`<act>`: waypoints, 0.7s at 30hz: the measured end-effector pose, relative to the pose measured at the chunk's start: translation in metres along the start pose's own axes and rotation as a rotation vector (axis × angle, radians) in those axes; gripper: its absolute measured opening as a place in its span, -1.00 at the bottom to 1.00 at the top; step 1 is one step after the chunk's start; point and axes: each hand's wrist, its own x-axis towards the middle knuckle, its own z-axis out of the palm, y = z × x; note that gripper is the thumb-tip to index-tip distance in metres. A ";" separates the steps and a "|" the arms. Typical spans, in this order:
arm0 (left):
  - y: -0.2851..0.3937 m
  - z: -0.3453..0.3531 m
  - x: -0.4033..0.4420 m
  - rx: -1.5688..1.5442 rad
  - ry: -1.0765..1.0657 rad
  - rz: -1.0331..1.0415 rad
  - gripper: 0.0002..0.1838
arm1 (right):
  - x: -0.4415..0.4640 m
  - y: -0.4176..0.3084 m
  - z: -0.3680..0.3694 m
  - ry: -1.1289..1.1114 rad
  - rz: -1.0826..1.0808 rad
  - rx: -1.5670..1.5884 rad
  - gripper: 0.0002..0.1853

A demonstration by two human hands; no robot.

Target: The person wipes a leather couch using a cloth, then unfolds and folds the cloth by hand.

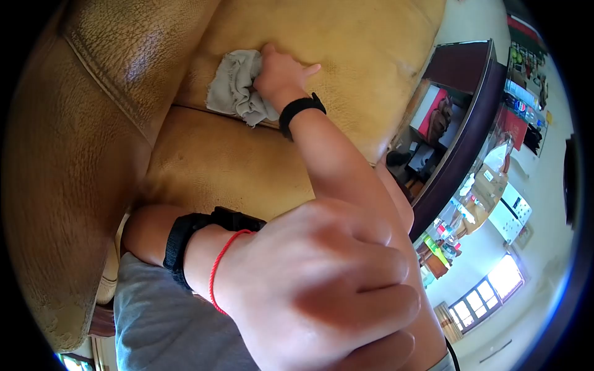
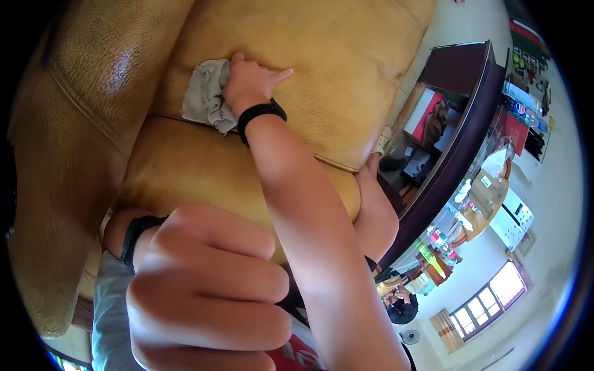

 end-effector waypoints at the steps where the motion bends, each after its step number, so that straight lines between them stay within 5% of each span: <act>1: -0.003 0.002 -0.001 0.007 0.014 0.046 -0.37 | -0.001 0.001 -0.001 -0.006 0.001 0.001 -0.57; 21: -0.012 0.003 -0.005 0.045 0.023 0.178 -0.34 | -0.001 0.002 0.001 0.045 -0.013 -0.001 -0.59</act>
